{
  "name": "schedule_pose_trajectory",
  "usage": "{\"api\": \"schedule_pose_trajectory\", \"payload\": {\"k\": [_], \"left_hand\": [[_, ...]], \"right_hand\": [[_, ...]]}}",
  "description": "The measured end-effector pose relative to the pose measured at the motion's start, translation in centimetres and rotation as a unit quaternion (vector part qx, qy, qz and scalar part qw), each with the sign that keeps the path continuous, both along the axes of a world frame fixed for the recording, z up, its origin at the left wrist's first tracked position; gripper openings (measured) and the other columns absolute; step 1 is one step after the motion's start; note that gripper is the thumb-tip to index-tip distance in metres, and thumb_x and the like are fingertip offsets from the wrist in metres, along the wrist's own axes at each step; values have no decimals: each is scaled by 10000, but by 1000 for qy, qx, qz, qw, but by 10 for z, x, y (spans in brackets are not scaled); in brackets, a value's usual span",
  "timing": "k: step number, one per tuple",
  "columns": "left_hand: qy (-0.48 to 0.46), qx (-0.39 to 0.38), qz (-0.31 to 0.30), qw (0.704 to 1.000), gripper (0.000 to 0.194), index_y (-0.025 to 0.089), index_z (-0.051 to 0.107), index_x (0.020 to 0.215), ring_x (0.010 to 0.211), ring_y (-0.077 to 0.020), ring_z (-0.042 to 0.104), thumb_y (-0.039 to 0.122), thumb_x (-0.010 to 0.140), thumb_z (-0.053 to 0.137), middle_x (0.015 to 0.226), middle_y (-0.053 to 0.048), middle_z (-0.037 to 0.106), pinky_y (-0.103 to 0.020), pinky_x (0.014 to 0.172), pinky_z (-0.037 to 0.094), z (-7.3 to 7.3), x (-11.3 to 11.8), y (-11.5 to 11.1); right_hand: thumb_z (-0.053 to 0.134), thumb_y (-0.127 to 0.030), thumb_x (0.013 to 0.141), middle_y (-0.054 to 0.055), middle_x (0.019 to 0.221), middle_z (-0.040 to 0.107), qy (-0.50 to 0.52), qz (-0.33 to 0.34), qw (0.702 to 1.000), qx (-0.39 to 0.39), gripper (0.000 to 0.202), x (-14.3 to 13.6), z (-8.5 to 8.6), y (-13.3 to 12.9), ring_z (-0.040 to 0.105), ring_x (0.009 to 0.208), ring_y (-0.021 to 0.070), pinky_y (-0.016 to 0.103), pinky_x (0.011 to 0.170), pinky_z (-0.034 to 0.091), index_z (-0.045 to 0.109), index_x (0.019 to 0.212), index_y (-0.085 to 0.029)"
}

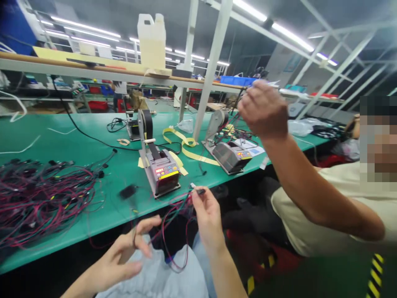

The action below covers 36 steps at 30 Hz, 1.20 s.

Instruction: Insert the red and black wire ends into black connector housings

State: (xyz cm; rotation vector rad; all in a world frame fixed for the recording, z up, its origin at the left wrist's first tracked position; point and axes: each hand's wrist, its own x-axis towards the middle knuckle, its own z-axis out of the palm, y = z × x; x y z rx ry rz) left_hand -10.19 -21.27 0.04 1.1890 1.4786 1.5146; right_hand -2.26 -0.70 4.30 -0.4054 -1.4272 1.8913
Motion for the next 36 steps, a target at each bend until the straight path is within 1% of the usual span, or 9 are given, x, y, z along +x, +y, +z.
{"api": "schedule_pose_trajectory", "payload": {"k": [5, 8, 12, 16, 20, 23, 29, 32, 36], "left_hand": [[91, -217, -136, 962, 699, 433, 210, 1381, 1328, -233, 289, 256, 794, 545, 1488, 22, 210, -479, 1077, 238, -12, 3, -12], [123, -251, -124, 952, 600, 501, 312, 1319, 1227, -216, 450, 239, 808, 485, 1410, 83, 378, -432, 1045, 322, -16, -13, -18], [140, -153, 125, 970, 362, 347, 584, 1171, 1049, -237, 583, 367, 826, 480, 1213, 12, 600, -399, 953, 432, -9, -57, -18], [168, -28, 351, 921, 281, 247, 675, 965, 815, -208, 631, 405, 758, 569, 913, -11, 684, -327, 803, 499, 34, -71, 7], [152, 49, 192, 968, 228, 169, 697, 921, 711, -166, 595, 309, 771, 598, 828, -55, 672, -257, 669, 488, 85, -40, 62], [127, 71, 16, 989, 268, 160, 672, 1030, 670, -126, 555, 246, 788, 595, 800, -48, 647, -202, 585, 435, 99, -25, 103], [32, 39, -102, 993, 255, 135, 648, 1042, 471, -54, 403, 236, 834, 538, 552, 42, 487, -159, 430, 293, 95, -34, 131], [-2, 32, -135, 990, 224, 150, 634, 1015, 527, -54, 453, 249, 822, 575, 612, 34, 522, -139, 466, 351, 93, -37, 137], [-216, 18, -154, 964, 198, 149, 592, 889, 625, -88, 580, 289, 766, 658, 735, -10, 607, -148, 501, 463, 80, -33, 153]], "right_hand": [[646, -395, 773, 0, 728, 618, -19, -23, 999, 28, 221, 30, 5, 18, 586, 694, 126, 252, 690, 461, 566, 845, -203], [679, -369, 745, -6, 673, 622, -5, -33, 999, -11, 215, 37, 3, 22, 602, 628, 134, 254, 608, 479, 572, 820, -197], [787, -334, 612, -8, 664, 636, 44, -86, 992, -82, 272, 36, 2, 32, 604, 580, 119, 241, 560, 503, 626, 768, -180], [830, -310, 531, -12, 644, 642, 34, -73, 994, -77, 328, 33, 9, 33, 594, 519, 103, 215, 505, 508, 661, 771, -163], [813, -286, 561, -4, 610, 658, -15, 9, 1000, -12, 316, 25, 17, 21, 612, 510, 129, 245, 509, 537, 616, 775, -164], [803, -243, 577, -25, 560, 648, -38, 53, 997, 34, 339, 19, 20, 17, 595, 469, 115, 220, 482, 519, 566, 812, -181], [771, -319, 618, 5, 568, 656, -51, 73, 995, 33, 279, 24, 28, 36, 601, 471, 110, 190, 465, 489, 583, 741, -153], [793, -328, 583, 13, 562, 657, -38, 78, 996, -16, 299, 28, 33, 41, 591, 446, 113, 175, 414, 442, 597, 727, -153], [814, -305, 551, 10, 597, 664, -10, 29, 999, -28, 274, 25, 36, 44, 589, 498, 89, 171, 489, 472, 636, 698, -156]]}}
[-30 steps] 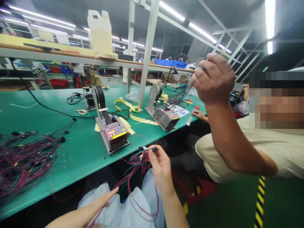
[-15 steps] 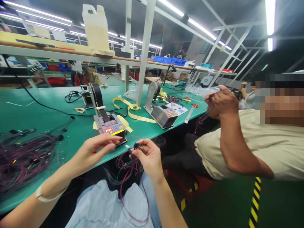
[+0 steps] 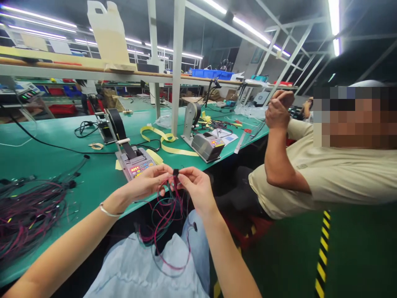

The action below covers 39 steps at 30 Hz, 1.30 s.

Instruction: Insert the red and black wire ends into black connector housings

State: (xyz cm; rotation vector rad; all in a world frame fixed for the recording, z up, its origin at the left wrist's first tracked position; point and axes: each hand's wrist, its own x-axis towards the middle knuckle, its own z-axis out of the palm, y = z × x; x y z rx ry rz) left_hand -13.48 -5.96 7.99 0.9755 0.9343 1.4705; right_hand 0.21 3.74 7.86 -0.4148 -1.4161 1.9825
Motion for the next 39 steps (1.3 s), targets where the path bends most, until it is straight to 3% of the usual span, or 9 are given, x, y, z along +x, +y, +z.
{"api": "schedule_pose_trajectory", "payload": {"k": [5, 9, 16, 21, 25, 28, 31, 36, 39], "left_hand": [[-222, -42, -36, 973, 202, 117, 591, 950, 669, -72, 638, 160, 763, 655, 827, -48, 643, -116, 620, 516, -26, 8, 16], [-239, -11, -55, 969, 387, 125, 582, 1013, 730, -82, 642, 115, 660, 739, 878, -51, 651, -134, 699, 513, -34, 14, 19], [43, -30, 92, 994, 331, 119, 615, 736, 548, -71, 541, 287, 537, 819, 649, -2, 627, -173, 527, 426, -28, 16, 20], [330, -11, 187, 925, 126, 146, 662, 731, 600, -118, 551, 265, 687, 666, 659, -11, 638, -218, 556, 421, -32, 7, 22], [309, 14, 231, 922, 155, 143, 630, 786, 610, -115, 549, 285, 726, 619, 757, -29, 633, -225, 553, 445, -16, -7, 17], [244, 82, 195, 946, 205, 141, 578, 749, 656, -114, 559, 319, 704, 668, 768, -25, 611, -226, 593, 468, 8, -22, 7], [250, 136, 164, 944, 212, 149, 537, 764, 689, -109, 550, 308, 725, 673, 768, -15, 583, -217, 611, 464, 30, -35, -2], [393, 139, 20, 909, 461, 250, 376, 1270, 618, -82, 485, 251, 839, 539, 792, 11, 511, -191, 541, 419, 47, -33, -4], [429, 158, 31, 889, 472, 236, 375, 1288, 652, -88, 487, 238, 842, 529, 784, 9, 507, -196, 575, 422, 52, -19, 4]], "right_hand": [[826, -269, 527, -16, 524, 616, 10, -24, 1000, 4, 234, -4, -1, 6, 490, 436, 29, 111, 403, 351, 668, 660, -160], [821, -276, 532, -8, 526, 616, 2, -30, 1000, -4, 230, -2, -3, 9, 492, 433, 39, 124, 393, 332, 669, 662, -162], [802, -252, 555, 33, 641, 671, -15, -2, 1000, -1, 244, 0, 1, 13, 457, 430, 32, 139, 392, 320, 671, 736, -154], [772, -241, 614, 49, 707, 691, 25, 62, 996, 56, 202, 7, 20, 16, 479, 458, 50, 152, 398, 350, 672, 780, -185], [707, -276, 710, 51, 725, 682, -27, 158, 969, 189, 136, 37, 26, 17, 559, 538, 100, 193, 448, 435, 677, 817, -199], [671, -355, 745, 90, 901, 679, -118, 166, 945, 256, 193, 62, 15, 26, 631, 781, 162, 275, 693, 528, 675, 840, -187], [642, -423, 758, 110, 1089, 624, -164, 173, 931, 277, 288, 69, 2, 38, 573, 1042, 225, 380, 920, 466, 650, 933, -194], [610, -440, 780, 80, 1120, 588, -100, 49, 952, 287, 368, 36, 1, 38, 536, 1081, 211, 397, 938, 450, 562, 1084, -240], [619, -426, 773, 69, 1122, 590, -72, 70, 938, 333, 368, 3, 4, 22, 536, 1066, 215, 386, 928, 439, 571, 1080, -231]]}}
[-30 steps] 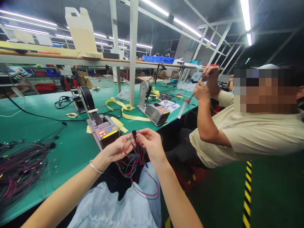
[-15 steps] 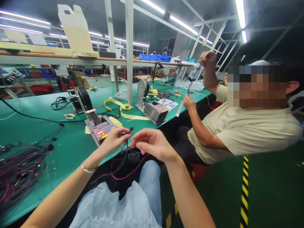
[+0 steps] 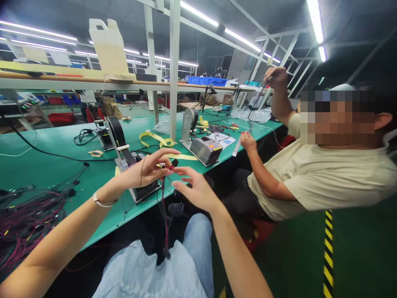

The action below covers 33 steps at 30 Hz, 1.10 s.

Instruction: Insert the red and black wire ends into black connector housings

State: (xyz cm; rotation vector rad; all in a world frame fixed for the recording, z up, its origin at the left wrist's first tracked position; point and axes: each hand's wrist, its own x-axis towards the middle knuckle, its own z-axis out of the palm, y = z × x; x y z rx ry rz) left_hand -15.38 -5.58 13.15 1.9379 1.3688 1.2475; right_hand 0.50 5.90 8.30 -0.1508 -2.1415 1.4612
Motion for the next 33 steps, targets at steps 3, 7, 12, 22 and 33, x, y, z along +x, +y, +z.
{"api": "schedule_pose_trajectory", "payload": {"k": [3, 7, 12, 22, 33], "left_hand": [[-83, 18, 75, 994, 453, 181, 441, 1199, 666, -101, 519, 270, 787, 606, 749, 10, 526, -192, 559, 424, 4, 10, 10], [-274, 23, 148, 950, 520, 177, 465, 1182, 781, -139, 595, 346, 732, 664, 888, -35, 592, -241, 667, 487, -8, 10, 11], [-379, -119, -67, 915, 472, 237, 538, 1215, 1185, -240, 485, 349, 769, 645, 1247, -114, 551, -332, 903, 453, -69, 12, -20], [-432, -298, -93, 846, 195, 115, 690, 935, 804, -191, 675, 217, 780, 633, 878, -134, 706, -273, 765, 526, -120, 4, -51], [-383, -110, 65, 915, 557, 174, 472, 1141, 1072, -196, 518, 383, 685, 712, 1166, -116, 531, -336, 942, 409, -119, 64, 6]], "right_hand": [[616, -419, 775, 62, 976, 637, 19, -13, 1000, -7, 287, -25, -2, -16, 571, 952, 218, 384, 897, 432, 622, 955, -195], [509, -475, 831, 20, 708, 619, 95, -37, 986, -131, 305, -28, 3, -16, 592, 789, 187, 358, 834, 451, 579, 695, -210], [597, -349, 794, -70, 461, 363, 218, -36, 879, -424, 350, 7, 40, 19, 465, 479, 92, 230, 590, 456, 368, 571, -207], [462, -274, 892, -85, 449, 227, 228, -53, 896, -378, 322, 51, 90, 66, 220, 399, 70, 193, 462, 291, 418, 583, -195], [426, -300, 906, -100, 411, 134, 145, -11, 893, -426, 329, 27, 77, 33, 66, 391, 77, 176, 395, 209, 418, 594, -194]]}}
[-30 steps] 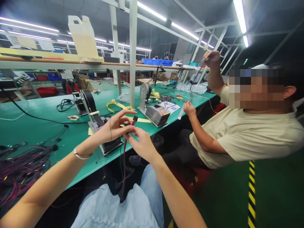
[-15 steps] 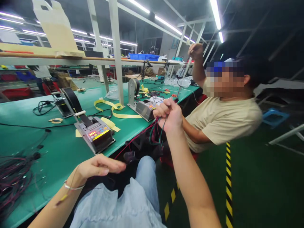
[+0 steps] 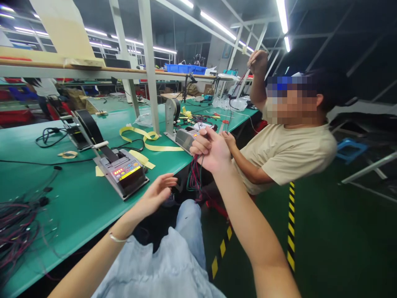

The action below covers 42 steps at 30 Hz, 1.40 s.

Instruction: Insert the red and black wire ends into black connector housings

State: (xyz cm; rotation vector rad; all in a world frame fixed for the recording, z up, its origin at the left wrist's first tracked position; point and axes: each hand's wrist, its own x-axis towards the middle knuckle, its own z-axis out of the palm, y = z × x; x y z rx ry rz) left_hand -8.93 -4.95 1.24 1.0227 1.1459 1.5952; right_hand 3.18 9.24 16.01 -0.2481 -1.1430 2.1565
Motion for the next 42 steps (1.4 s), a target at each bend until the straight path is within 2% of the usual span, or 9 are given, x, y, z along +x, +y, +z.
{"api": "schedule_pose_trajectory", "payload": {"k": [9, 16, 20, 23, 27, 31, 34, 37, 42], "left_hand": [[11, -122, 133, 983, 724, 214, 276, 1076, 1059, -227, 510, 362, 579, 782, 1211, -132, 307, -372, 885, 436, -45, 67, 31], [-7, -128, 79, 989, 672, 205, 295, 1097, 507, -27, 490, 449, 636, 719, 1085, -90, 436, -228, 494, 423, -44, 54, 46], [51, -111, 34, 992, 752, 193, 407, 1161, 866, -175, 576, 369, 542, 797, 1230, -153, 436, -325, 729, 480, -55, 37, 53], [66, -62, -46, 995, 837, 185, 398, 1244, 1259, -286, 358, 350, 533, 806, 1335, -181, 389, -431, 1031, 297, -71, 29, 60], [42, -22, -165, 985, 960, 209, 259, 1343, 1309, -287, 291, 374, 561, 791, 1350, -190, 374, -463, 1066, 227, -89, 29, 70], [155, -61, -64, 984, 929, 221, 351, 1291, 1177, -303, 400, 370, 503, 819, 1184, -130, 441, -498, 1002, 292, -94, 35, 79], [235, -77, 22, 969, 583, 224, 526, 1085, 1119, -282, 401, 360, 576, 776, 1096, -80, 430, -495, 987, 290, -93, 36, 84], [217, -66, -12, 974, 331, 181, 554, 878, 969, -204, 488, 388, 669, 707, 957, -44, 493, -399, 916, 377, -91, 28, 81], [176, -61, -114, 976, 398, 141, 535, 944, 605, -122, 527, 517, 832, 467, 644, 19, 518, -284, 634, 463, -78, -1, 49]], "right_hand": [[326, -347, 934, -93, 370, 170, 41, -151, 987, -32, 375, -20, -15, -8, 131, 343, 70, 178, 385, 212, 403, 599, -196], [285, -315, 943, -87, 372, 184, 72, -202, 977, -14, 386, -30, -16, -19, 160, 342, 67, 179, 394, 213, 404, 596, -195], [307, -334, 937, -87, 372, 174, 88, -204, 974, -37, 378, -27, -9, -15, 154, 339, 73, 180, 381, 218, 388, 593, -200], [283, -324, 940, -92, 379, 161, 98, -181, 976, -66, 368, -24, -1, -7, 165, 331, 70, 180, 384, 233, 378, 606, -201], [245, -280, 938, -93, 372, 159, 118, -167, 973, -107, 365, -19, 8, 3, 178, 317, 67, 182, 378, 239, 365, 603, -199], [228, -222, 937, -93, 357, 158, 118, -146, 971, -149, 383, -11, 10, 9, 171, 314, 59, 167, 385, 254, 340, 572, -191], [241, -176, 936, -89, 354, 167, 97, -130, 978, -130, 396, -4, 10, 9, 166, 324, 63, 157, 395, 269, 341, 553, -189], [253, -138, 927, -84, 363, 176, 82, -122, 985, -94, 406, 7, 13, 9, 163, 332, 67, 154, 398, 264, 345, 535, -188], [210, -175, 942, -85, 365, 185, 111, -128, 973, -157, 429, 30, 12, 24, 203, 314, 51, 151, 385, 270, 361, 540, -183]]}}
